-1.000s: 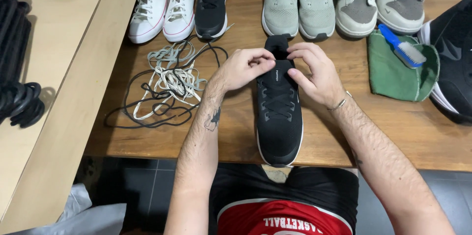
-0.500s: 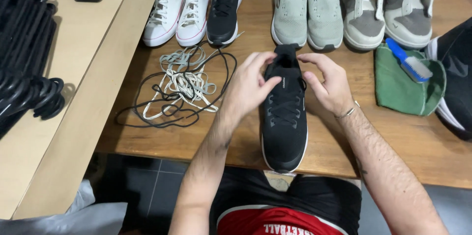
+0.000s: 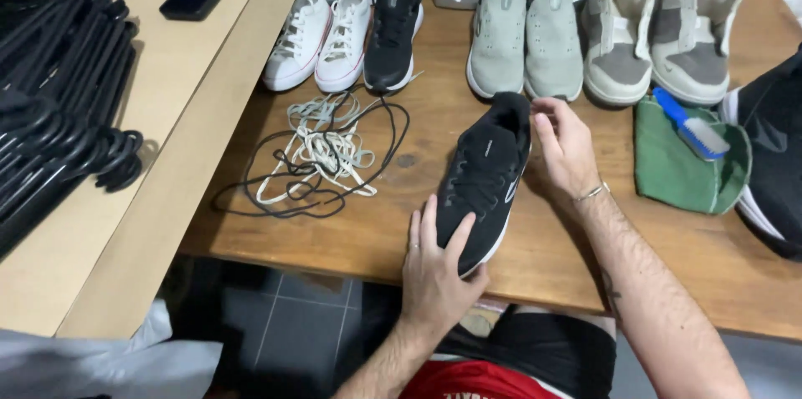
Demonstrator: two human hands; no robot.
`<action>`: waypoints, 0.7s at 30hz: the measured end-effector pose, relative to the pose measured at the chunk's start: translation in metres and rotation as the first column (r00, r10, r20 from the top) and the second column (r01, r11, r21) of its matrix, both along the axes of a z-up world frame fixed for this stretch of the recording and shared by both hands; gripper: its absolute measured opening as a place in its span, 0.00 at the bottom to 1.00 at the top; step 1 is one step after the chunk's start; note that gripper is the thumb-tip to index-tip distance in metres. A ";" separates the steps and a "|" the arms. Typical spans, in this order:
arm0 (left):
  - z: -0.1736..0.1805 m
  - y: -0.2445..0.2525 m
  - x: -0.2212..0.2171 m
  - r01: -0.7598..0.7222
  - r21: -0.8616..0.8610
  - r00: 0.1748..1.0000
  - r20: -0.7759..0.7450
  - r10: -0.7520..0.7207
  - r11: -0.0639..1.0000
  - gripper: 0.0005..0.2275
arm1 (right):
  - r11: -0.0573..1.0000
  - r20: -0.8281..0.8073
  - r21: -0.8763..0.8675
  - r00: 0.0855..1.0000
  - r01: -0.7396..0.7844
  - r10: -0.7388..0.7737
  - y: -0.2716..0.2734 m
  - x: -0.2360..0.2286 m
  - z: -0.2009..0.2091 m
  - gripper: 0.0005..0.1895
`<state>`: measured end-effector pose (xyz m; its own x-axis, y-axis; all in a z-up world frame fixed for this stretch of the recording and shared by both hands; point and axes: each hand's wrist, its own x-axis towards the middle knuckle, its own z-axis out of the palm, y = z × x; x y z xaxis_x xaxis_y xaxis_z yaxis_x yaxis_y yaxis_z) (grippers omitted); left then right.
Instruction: Threading shoelaces through the eyelets of a black sneaker on a wooden table.
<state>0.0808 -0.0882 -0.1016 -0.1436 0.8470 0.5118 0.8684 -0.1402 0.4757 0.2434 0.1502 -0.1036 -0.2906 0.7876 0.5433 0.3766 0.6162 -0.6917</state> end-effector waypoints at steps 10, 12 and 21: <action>-0.007 0.020 -0.022 -0.135 -0.159 0.990 -0.060 0.127 0.978 0.33 | 0.822 -0.299 -0.304 0.868 -0.481 0.398 -0.005 -0.023 -0.009 0.29; -0.003 0.028 -0.028 -0.162 -0.203 0.985 -0.086 0.147 0.966 0.34 | 0.709 -0.435 -0.393 0.798 -0.586 0.418 -0.017 -0.021 -0.016 0.31; -0.001 0.124 -0.060 -0.205 -0.218 0.962 -0.225 0.156 0.954 0.33 | 0.814 -0.048 -0.356 0.879 -0.459 0.475 -0.010 -0.024 -0.011 0.29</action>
